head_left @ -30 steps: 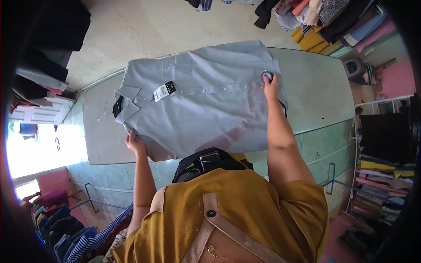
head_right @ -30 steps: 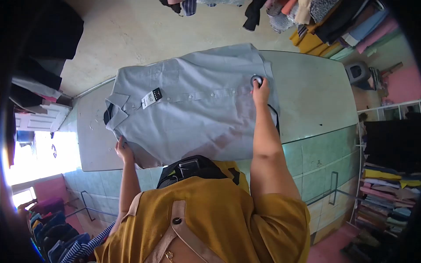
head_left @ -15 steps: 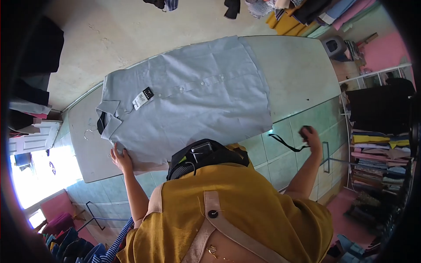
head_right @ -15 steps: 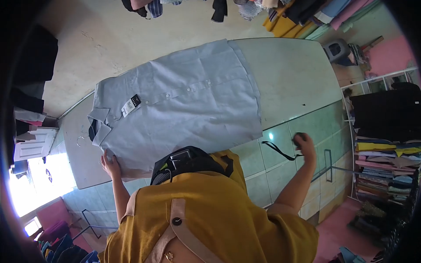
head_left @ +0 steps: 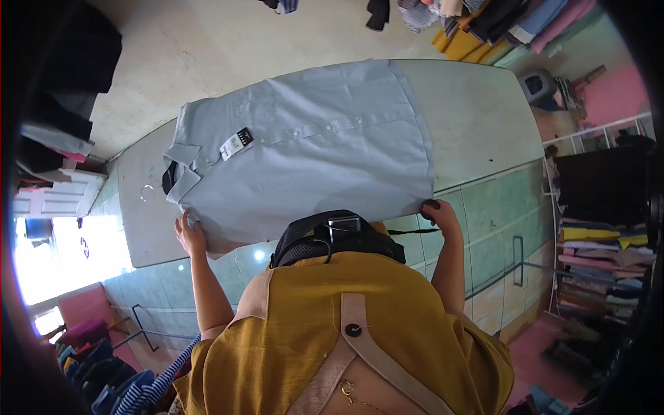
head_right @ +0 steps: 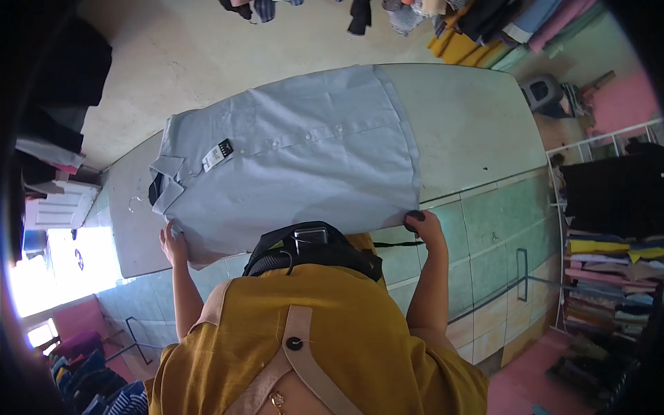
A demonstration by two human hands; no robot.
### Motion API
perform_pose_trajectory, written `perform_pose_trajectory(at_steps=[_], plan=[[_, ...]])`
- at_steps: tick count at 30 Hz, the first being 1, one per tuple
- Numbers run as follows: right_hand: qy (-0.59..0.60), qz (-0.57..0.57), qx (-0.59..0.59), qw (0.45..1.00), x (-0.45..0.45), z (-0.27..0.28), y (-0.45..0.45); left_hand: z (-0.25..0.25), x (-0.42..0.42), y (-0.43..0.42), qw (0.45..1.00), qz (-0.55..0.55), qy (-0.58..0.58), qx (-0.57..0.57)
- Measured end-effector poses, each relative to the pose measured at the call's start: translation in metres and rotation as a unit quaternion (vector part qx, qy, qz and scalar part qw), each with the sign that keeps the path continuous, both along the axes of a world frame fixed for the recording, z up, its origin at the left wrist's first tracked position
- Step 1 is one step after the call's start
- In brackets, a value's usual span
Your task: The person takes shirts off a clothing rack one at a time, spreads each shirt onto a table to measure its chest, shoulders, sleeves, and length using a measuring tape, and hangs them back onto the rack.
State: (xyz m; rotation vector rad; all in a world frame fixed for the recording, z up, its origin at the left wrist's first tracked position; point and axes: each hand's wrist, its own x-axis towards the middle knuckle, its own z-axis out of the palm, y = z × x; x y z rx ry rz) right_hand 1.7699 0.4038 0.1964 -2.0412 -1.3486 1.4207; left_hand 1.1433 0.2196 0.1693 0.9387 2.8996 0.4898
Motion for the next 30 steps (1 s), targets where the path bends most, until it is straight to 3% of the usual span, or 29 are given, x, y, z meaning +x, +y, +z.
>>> perform_pose_trajectory(at_steps=[2, 5, 6, 8, 9, 11, 14, 15, 19, 24, 30], plan=[[-0.233, 0.083, 0.1, 0.964, 0.0, 0.006, 0.004, -0.001, 0.009, -0.001, 0.999, 0.012, 0.032, 0.004], [-0.121, 0.048, 0.152, 0.98, -0.019, 0.036, 0.028, 0.001, 0.023, -0.015, 0.997, -0.056, 0.015, 0.052], [-0.111, 0.075, 0.155, 0.979, -0.031, 0.041, 0.037, -0.001, 0.026, -0.019, 0.999, -0.036, 0.007, -0.003], [0.16, 0.056, 0.058, 0.984, -0.059, 0.046, 0.051, 0.006, 0.034, -0.021, 0.998, 0.003, -0.024, -0.058], [0.213, 0.066, -0.002, 0.975, -0.068, 0.041, 0.056, 0.012, 0.036, -0.021, 0.997, 0.018, -0.044, -0.057], [0.225, 0.074, -0.047, 0.97, -0.081, 0.02, 0.061, 0.013, 0.032, -0.024, 0.997, 0.022, -0.037, -0.062], [0.192, 0.049, -0.062, 0.978, -0.084, 0.006, 0.061, 0.014, 0.013, -0.02, 1.0, 0.023, -0.009, 0.008], [0.189, 0.026, -0.07, 0.979, -0.082, 0.005, 0.058, 0.014, 0.003, -0.018, 0.995, 0.057, -0.048, 0.059], [0.161, 0.12, -0.064, 0.978, -0.09, 0.035, 0.05, 0.005, -0.036, 0.003, 0.967, 0.155, -0.116, 0.165], [0.246, 0.187, -0.063, 0.949, -0.186, 0.078, 0.034, 0.004, -0.087, 0.038, 0.968, 0.147, -0.125, 0.161], [0.254, 0.241, -0.019, 0.937, -0.32, 0.016, 0.029, 0.021, -0.108, 0.079, 0.979, 0.14, -0.131, 0.071]])
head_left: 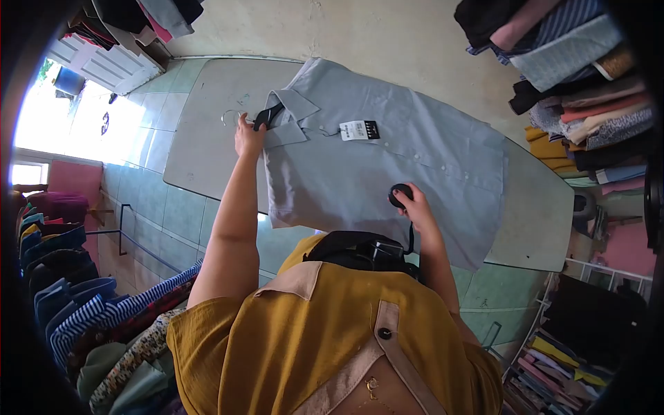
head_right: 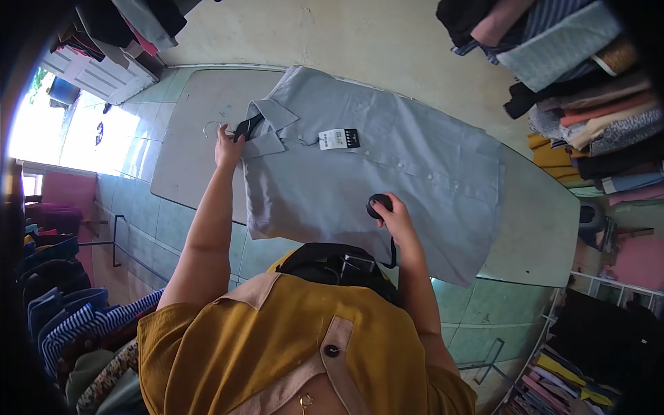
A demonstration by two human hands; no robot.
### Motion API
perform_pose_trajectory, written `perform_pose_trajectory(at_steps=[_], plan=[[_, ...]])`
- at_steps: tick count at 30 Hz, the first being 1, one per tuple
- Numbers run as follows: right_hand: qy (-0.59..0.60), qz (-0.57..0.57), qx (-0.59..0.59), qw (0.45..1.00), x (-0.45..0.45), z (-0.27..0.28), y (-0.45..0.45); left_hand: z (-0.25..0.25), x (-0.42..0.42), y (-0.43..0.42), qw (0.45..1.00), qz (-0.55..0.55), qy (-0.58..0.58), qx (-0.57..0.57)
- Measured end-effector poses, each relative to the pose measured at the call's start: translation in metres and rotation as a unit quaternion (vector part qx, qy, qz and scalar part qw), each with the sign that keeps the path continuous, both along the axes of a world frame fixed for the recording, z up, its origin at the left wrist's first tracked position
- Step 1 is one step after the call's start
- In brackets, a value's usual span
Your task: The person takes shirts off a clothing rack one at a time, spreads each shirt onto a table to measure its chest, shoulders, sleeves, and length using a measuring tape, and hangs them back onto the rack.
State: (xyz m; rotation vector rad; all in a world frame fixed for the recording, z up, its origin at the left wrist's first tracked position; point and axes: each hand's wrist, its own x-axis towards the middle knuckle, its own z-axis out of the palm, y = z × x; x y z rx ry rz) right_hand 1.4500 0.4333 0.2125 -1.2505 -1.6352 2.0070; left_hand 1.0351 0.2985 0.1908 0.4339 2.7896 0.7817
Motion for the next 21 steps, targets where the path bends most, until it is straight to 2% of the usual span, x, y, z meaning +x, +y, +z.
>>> perform_pose_trajectory(at_steps=[1, 2, 3, 5, 7, 9, 11, 13, 15, 21], plan=[[-0.007, 0.002, 0.038, 0.999, -0.01, -0.017, -0.001, 0.007, -0.004, -0.003, 1.0, 0.0, -0.004, -0.002], [-0.042, 0.018, 0.078, 0.996, -0.013, -0.032, -0.002, 0.012, -0.008, -0.006, 0.999, -0.024, 0.04, -0.008], [-0.045, 0.018, 0.074, 0.996, -0.014, -0.031, -0.004, 0.013, -0.013, -0.01, 0.995, -0.05, 0.084, -0.016], [-0.012, -0.034, -0.034, 0.999, -0.013, -0.027, -0.003, -0.002, -0.024, -0.016, 0.997, -0.046, 0.068, 0.008], [-0.021, -0.033, -0.032, 0.999, -0.013, -0.031, -0.005, 0.006, -0.014, -0.013, 0.999, -0.006, 0.014, 0.04], [-0.033, -0.037, -0.035, 0.998, -0.015, -0.028, -0.005, 0.007, -0.007, -0.007, 0.998, -0.028, 0.001, 0.057], [-0.043, -0.039, -0.035, 0.998, -0.016, -0.023, -0.006, 0.004, -0.002, -0.001, 0.994, -0.087, 0.05, 0.033], [-0.025, -0.025, -0.048, 0.998, -0.017, -0.019, -0.004, 0.009, -0.006, 0.007, 0.996, -0.075, 0.04, 0.027], [-0.027, -0.015, -0.049, 0.998, -0.014, -0.015, -0.002, 0.008, -0.009, 0.013, 0.993, -0.051, 0.101, 0.039], [-0.029, -0.023, -0.067, 0.997, -0.014, -0.015, -0.001, -0.006, -0.005, 0.005, 0.991, -0.072, 0.112, 0.027]])
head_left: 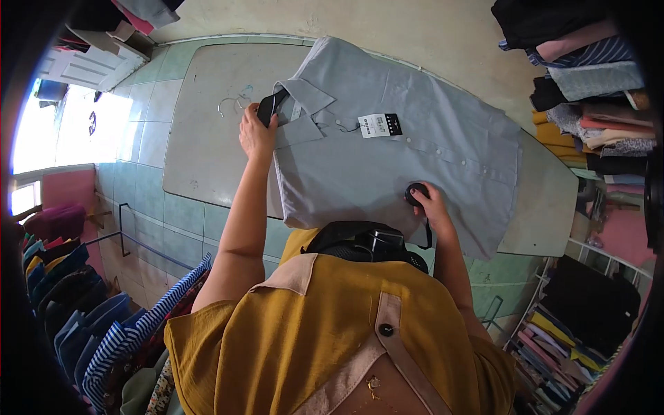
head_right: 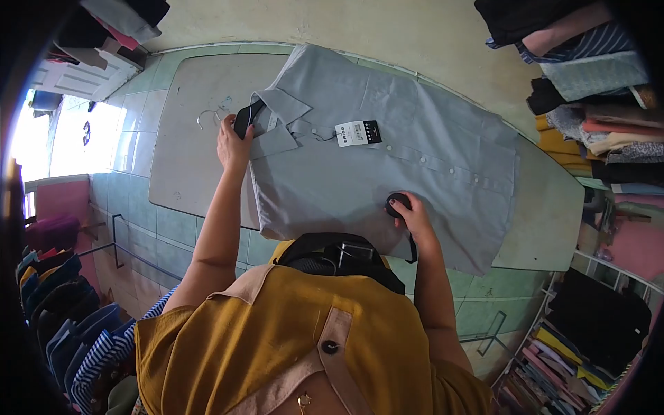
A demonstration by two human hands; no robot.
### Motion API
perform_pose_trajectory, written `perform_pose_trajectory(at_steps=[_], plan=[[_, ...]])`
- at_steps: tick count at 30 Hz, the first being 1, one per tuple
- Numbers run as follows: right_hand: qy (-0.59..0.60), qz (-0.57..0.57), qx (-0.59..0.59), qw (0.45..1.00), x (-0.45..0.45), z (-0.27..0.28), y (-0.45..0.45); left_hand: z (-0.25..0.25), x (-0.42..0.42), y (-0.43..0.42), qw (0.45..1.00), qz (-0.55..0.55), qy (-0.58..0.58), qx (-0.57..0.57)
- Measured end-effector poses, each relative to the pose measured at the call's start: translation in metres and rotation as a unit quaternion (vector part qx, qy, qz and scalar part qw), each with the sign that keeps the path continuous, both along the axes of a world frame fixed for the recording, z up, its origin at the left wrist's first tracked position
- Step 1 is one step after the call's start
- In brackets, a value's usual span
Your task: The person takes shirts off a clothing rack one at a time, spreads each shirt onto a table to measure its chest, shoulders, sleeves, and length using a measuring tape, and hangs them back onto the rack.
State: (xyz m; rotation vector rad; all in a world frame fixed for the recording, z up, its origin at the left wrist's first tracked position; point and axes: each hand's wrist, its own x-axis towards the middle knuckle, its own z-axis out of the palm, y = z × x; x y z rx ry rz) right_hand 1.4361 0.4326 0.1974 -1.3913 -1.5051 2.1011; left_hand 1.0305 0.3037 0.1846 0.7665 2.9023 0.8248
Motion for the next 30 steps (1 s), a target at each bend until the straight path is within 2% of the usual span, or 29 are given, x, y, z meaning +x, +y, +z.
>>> perform_pose_trajectory(at_steps=[2, 4, 5, 6, 7, 8, 9, 10, 11, 12, 14, 16, 20, 21, 22, 24, 26, 27, 29, 30], plan=[[-0.002, -0.006, -0.009, 1.0, -0.002, 0.008, -0.001, 0.002, 0.001, -0.005, 1.0, -0.002, 0.008, -0.009], [-0.045, 0.012, 0.009, 0.999, -0.013, 0.023, -0.002, 0.009, 0.005, -0.008, 0.979, 0.072, 0.19, 0.029], [-0.046, 0.013, 0.007, 0.999, -0.021, 0.029, -0.001, 0.019, 0.009, -0.01, 0.968, 0.006, 0.226, 0.104], [-0.01, 0.038, 0.036, 0.999, -0.031, 0.033, -0.001, 0.025, 0.02, -0.009, 0.977, -0.076, 0.098, 0.173], [0.026, 0.063, 0.064, 0.996, -0.043, 0.037, -0.001, 0.032, 0.035, -0.006, 0.959, -0.156, -0.033, 0.236], [0.026, 0.062, 0.061, 0.996, -0.057, 0.041, -0.003, 0.049, 0.061, -0.001, 0.956, -0.208, -0.107, 0.175], [0.007, 0.104, 0.144, 0.984, -0.073, 0.044, -0.004, 0.03, 0.073, 0.0, 0.915, -0.335, -0.129, 0.183], [-0.012, 0.146, 0.225, 0.963, -0.09, 0.046, -0.006, 0.025, 0.093, 0.003, 0.884, -0.304, -0.301, 0.188], [-0.008, 0.158, 0.305, 0.939, -0.104, 0.046, -0.009, 0.024, 0.109, 0.006, 0.825, -0.262, -0.464, 0.188], [-0.003, 0.169, 0.382, 0.909, -0.118, 0.046, -0.012, 0.028, 0.112, 0.007, 0.827, -0.261, -0.462, 0.188], [-0.024, 0.183, 0.403, 0.897, -0.138, 0.049, -0.013, 0.038, 0.114, 0.01, 0.717, -0.161, -0.65, 0.194], [-0.029, 0.192, 0.438, 0.878, -0.152, 0.051, -0.015, 0.035, 0.104, 0.009, 0.726, -0.144, -0.644, 0.196], [-0.054, 0.208, 0.487, 0.846, -0.168, 0.047, -0.019, 0.019, 0.082, 0.007, 0.705, -0.092, -0.669, 0.217], [-0.055, 0.207, 0.487, 0.847, -0.169, 0.045, -0.018, 0.008, 0.071, 0.007, 0.821, -0.171, -0.509, 0.194], [-0.098, 0.206, 0.505, 0.832, -0.168, 0.041, -0.017, 0.012, 0.062, 0.008, 0.899, -0.242, -0.327, 0.161], [-0.144, 0.204, 0.521, 0.816, -0.164, 0.034, -0.014, 0.036, 0.041, 0.012, 0.982, -0.132, -0.122, 0.053], [-0.171, 0.187, 0.498, 0.829, -0.157, 0.027, -0.009, 0.043, 0.019, 0.016, 0.994, -0.093, -0.042, -0.042], [-0.169, 0.182, 0.504, 0.827, -0.154, 0.022, -0.008, 0.037, 0.013, 0.017, 0.994, -0.092, -0.044, -0.042], [-0.182, 0.188, 0.507, 0.821, -0.154, 0.017, -0.008, 0.02, 0.007, 0.017, 0.976, -0.126, 0.146, -0.103], [-0.196, 0.193, 0.512, 0.814, -0.154, 0.015, -0.007, 0.016, 0.008, 0.016, 0.976, -0.127, 0.146, -0.102]])
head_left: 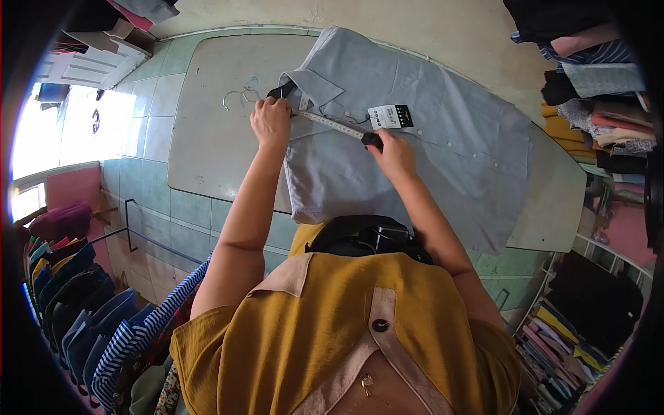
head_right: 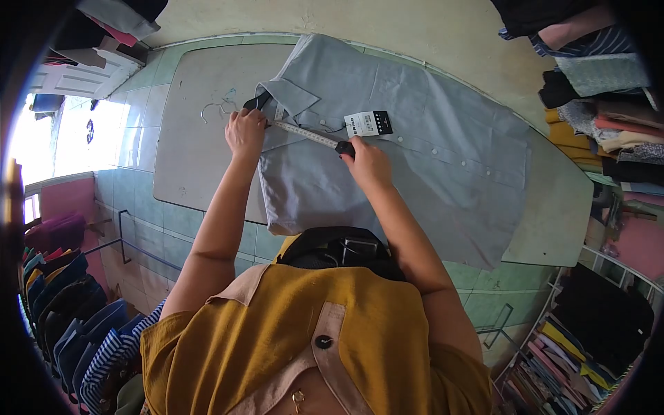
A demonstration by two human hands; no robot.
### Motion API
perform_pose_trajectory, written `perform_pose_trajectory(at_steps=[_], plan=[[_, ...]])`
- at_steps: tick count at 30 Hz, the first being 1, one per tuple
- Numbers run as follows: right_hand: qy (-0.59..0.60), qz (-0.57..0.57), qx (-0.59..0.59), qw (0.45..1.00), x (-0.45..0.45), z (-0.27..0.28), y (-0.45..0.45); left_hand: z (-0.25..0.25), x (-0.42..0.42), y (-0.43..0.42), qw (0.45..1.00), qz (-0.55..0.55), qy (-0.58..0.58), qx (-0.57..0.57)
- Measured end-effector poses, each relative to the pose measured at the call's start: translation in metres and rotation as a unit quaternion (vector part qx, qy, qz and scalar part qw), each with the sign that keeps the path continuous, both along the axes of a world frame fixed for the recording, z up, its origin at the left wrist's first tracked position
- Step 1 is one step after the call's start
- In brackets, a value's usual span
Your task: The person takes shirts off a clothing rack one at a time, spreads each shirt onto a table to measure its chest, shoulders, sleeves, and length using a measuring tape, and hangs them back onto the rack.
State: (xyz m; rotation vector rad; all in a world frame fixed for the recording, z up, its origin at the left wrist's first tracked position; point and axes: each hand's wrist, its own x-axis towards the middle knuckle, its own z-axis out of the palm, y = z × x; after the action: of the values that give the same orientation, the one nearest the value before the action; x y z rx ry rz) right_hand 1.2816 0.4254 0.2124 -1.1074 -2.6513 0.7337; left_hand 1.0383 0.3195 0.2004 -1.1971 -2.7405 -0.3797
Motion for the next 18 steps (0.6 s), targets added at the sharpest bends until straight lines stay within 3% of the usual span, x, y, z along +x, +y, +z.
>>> perform_pose_trajectory(at_steps=[3, 6, 8, 14, 18], plan=[[-0.025, -0.012, -0.009, 1.0, -0.003, -0.006, 0.001, -0.011, 0.0, 0.0, 0.997, -0.017, 0.056, 0.056], [0.004, -0.013, -0.001, 1.0, -0.004, -0.01, 0.002, -0.014, -0.003, -0.005, 0.995, -0.076, 0.062, 0.006], [0.003, -0.017, 0.0, 1.0, -0.005, -0.011, 0.003, -0.011, -0.002, -0.008, 0.985, -0.119, 0.086, -0.094], [-0.007, -0.024, -0.004, 1.0, -0.007, -0.007, 0.005, -0.008, 0.032, -0.021, 0.968, -0.151, 0.179, -0.09], [-0.021, -0.032, 0.014, 0.999, -0.007, -0.002, 0.004, -0.008, 0.036, -0.022, 0.97, -0.119, 0.151, -0.146]])
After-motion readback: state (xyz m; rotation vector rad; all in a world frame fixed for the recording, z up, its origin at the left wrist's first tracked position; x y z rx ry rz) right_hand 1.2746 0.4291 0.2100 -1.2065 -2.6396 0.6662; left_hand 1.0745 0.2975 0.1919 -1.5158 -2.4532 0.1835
